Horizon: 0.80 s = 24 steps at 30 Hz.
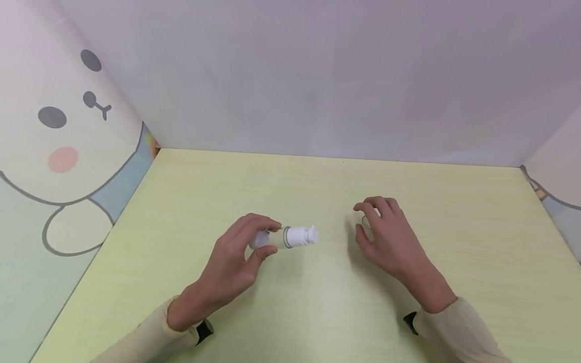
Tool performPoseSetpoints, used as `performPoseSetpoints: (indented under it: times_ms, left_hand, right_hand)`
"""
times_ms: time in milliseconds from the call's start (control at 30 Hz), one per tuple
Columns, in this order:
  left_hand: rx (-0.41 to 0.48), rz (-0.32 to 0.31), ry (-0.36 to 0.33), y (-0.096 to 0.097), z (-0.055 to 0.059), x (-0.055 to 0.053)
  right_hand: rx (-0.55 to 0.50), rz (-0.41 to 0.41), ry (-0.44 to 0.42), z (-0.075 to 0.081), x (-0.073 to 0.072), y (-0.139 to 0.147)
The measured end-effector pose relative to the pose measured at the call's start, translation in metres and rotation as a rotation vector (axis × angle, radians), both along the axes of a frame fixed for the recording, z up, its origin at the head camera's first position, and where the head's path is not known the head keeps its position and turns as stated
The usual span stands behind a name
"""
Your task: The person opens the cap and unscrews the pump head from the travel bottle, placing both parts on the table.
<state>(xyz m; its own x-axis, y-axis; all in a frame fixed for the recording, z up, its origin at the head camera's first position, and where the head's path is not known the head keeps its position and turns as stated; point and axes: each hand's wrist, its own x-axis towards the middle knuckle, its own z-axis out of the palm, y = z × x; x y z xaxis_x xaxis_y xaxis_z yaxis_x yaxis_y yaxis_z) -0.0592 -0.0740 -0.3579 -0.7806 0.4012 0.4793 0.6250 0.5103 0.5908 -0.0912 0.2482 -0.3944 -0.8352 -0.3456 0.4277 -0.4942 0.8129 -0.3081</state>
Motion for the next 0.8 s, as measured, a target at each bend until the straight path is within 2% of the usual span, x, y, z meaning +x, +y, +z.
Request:
performPoseSetpoints:
  times_ms: [267,533,667,800]
  left_hand:
    - [0.031,-0.022,-0.009,0.003,-0.004,0.0]
    - [0.048,-0.023,0.011,0.006,-0.005,0.001]
    - [0.063,-0.031,0.02,0.008,-0.006,0.001]
    - [0.062,-0.036,0.035,0.01,-0.008,0.001]
  right_hand:
    - [-0.142,-0.008,0.118,0.0,0.003,-0.007]
    - [-0.266,0.042,0.221,0.006,0.013,-0.024]
    - [-0.318,0.069,0.223,0.01,0.019,-0.033]
    - [-0.378,0.088,0.183,0.015,0.024,-0.039]
